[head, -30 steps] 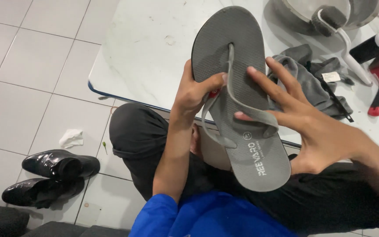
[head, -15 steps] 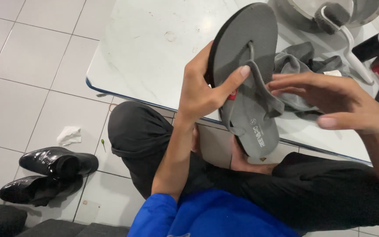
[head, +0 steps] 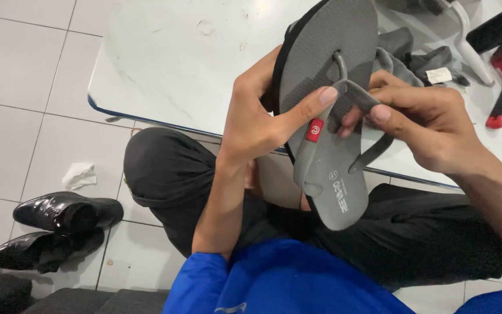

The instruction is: The person scrubs a gray flip-flop with a brush and cleaning solution, then wipes it with a cloth. They flip the sandal to clean the sole and the strap, applying more solution as needed. The person inspects the cleaned flip-flop at the end.

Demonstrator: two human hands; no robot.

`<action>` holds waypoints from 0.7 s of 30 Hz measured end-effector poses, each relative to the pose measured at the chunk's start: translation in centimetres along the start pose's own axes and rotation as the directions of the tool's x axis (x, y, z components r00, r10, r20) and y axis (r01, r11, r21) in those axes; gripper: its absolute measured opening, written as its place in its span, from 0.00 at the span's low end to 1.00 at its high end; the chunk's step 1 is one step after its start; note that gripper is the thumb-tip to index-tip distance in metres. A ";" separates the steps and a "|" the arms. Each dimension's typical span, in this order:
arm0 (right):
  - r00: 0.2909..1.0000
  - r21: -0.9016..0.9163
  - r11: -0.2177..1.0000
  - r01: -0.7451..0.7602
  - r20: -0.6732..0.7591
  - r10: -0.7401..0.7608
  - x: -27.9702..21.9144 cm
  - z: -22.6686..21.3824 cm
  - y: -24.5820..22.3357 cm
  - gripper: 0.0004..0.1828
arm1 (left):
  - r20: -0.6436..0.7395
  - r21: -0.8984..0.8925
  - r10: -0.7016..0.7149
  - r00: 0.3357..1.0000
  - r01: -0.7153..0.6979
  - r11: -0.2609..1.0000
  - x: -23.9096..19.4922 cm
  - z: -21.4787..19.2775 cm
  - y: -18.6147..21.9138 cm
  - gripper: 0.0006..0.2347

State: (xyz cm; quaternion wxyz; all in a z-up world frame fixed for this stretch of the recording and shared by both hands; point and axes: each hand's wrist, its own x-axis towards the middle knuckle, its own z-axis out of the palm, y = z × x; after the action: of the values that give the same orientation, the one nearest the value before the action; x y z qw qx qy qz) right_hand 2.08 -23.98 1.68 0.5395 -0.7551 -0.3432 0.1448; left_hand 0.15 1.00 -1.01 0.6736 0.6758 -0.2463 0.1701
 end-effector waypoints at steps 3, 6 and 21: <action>0.998 0.154 0.988 -0.019 0.059 0.010 -0.1 -0.5 0.3 0.15 | 0.023 -0.094 -0.008 1.000 0.010 0.995 0.0 -0.1 -0.2 0.13; 0.997 0.193 0.980 -0.054 0.073 0.040 -0.1 -0.5 -0.2 0.18 | 0.030 -0.134 -0.022 0.999 0.026 0.991 0.0 -0.1 -0.7 0.15; 0.995 0.185 0.982 -0.033 0.098 0.015 0.1 -0.3 -0.5 0.19 | 0.073 -0.127 -0.014 0.997 0.024 0.992 0.0 -0.2 -0.7 0.14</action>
State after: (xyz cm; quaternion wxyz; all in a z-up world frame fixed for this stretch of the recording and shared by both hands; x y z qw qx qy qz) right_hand 2.15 -24.08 2.23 0.5889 -0.6975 -0.3446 0.2190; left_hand 0.53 1.18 -1.55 0.7076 0.6394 -0.2745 0.1231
